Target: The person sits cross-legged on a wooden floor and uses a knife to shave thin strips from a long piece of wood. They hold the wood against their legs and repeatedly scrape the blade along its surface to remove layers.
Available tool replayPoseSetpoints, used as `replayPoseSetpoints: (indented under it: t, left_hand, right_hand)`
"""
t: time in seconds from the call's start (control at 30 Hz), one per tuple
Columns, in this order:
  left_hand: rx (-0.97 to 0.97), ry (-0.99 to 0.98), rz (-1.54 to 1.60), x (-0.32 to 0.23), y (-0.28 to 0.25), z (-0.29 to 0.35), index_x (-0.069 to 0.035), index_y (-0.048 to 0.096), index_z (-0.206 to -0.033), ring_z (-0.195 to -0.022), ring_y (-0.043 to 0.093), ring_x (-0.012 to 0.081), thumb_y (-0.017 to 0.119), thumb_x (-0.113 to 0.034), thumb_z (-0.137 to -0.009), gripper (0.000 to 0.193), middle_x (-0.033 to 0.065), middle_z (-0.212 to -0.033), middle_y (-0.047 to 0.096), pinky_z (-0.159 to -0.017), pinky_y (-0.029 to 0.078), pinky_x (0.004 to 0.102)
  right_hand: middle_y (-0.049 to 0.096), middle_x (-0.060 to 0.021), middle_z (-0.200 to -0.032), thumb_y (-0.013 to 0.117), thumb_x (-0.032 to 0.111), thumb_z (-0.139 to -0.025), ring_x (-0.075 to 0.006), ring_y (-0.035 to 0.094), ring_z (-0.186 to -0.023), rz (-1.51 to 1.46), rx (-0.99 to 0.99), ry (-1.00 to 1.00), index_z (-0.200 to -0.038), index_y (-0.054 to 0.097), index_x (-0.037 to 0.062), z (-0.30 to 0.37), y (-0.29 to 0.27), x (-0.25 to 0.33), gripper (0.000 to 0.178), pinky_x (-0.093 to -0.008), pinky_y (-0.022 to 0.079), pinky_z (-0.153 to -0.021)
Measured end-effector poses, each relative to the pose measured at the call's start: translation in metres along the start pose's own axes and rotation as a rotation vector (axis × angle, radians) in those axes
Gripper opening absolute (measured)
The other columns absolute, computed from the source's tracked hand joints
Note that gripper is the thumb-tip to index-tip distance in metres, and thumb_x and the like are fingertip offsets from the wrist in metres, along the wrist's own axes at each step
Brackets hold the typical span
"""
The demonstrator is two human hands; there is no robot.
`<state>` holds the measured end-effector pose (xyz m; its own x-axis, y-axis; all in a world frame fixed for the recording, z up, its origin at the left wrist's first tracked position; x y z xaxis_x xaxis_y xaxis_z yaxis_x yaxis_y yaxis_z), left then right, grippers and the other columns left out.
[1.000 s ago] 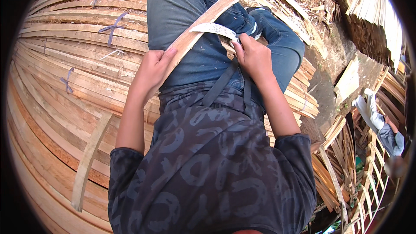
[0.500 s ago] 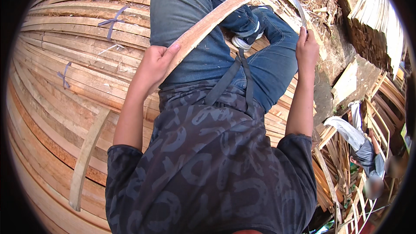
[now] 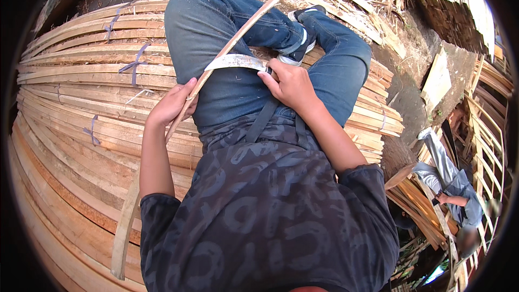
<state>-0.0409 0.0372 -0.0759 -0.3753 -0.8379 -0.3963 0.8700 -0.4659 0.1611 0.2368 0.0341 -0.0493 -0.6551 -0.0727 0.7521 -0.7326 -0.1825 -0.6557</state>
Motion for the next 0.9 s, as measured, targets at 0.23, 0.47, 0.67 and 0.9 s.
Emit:
replayPoseSetpoints:
  t: [0.23, 0.47, 0.67, 0.9]
  left_hand:
    - [0.464, 0.117, 0.185, 0.002, 0.006, 0.023, -0.013, 0.040, -0.093, -0.047, 0.031, 0.0024, 0.061, -0.081, -0.075, 0.074, -0.0049, -0.068, 0.034, -0.042, 0.025, 0.0183]
    - [0.561, 0.167, 0.473, 0.010, 0.015, 0.032, -0.003, 0.043, -0.119, -0.062, 0.042, 0.0059, 0.080, -0.054, -0.073, 0.078, 0.0042, -0.089, 0.042, -0.048, 0.033, 0.0187]
    - [0.439, 0.184, 0.533, 0.024, 0.008, 0.041, 0.004, 0.043, -0.132, -0.065, 0.052, 0.0120, 0.081, -0.042, -0.075, 0.083, 0.0073, -0.088, 0.051, -0.057, 0.044, 0.0277]
    - [0.161, 0.017, 0.290, 0.028, 0.005, 0.049, -0.002, 0.059, -0.104, -0.052, 0.047, 0.0092, 0.064, -0.030, -0.094, 0.030, -0.0011, -0.067, 0.047, -0.049, 0.041, 0.0250]
  right_hand:
    - [0.065, -0.0156, -0.066, 0.063, 0.037, -0.093, -0.0392, 0.065, -0.064, 0.096, 0.019, 0.099, -0.083, 0.055, 0.0050, -0.018, 0.000, -0.007, 0.034, -0.0488, 0.050, -0.055]
    - [0.064, -0.0164, -0.064, 0.066, 0.033, -0.092, -0.0388, 0.065, -0.062, -0.001, -0.002, 0.099, -0.083, 0.058, 0.0030, -0.020, 0.006, 0.008, 0.032, -0.0469, 0.050, -0.055]
    - [0.064, -0.0164, -0.063, 0.066, 0.033, -0.092, -0.0389, 0.064, -0.061, -0.005, 0.019, 0.072, -0.084, 0.059, 0.0026, -0.030, 0.008, 0.017, 0.032, -0.0467, 0.050, -0.055]
    - [0.063, -0.0151, -0.062, 0.066, 0.035, -0.092, -0.0381, 0.064, -0.059, 0.054, 0.047, 0.037, -0.080, 0.058, 0.0035, -0.035, 0.015, 0.029, 0.034, -0.0464, 0.049, -0.052]
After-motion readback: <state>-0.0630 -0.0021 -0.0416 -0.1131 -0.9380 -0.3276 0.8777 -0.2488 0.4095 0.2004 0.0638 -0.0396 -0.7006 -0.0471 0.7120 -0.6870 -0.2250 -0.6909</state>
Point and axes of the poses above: each hand's wrist, its own z-axis away from the middle knuckle, its own y-axis out of the palm, x = y × z, the point moved 6 cm from there along -z, towards the middle knuckle
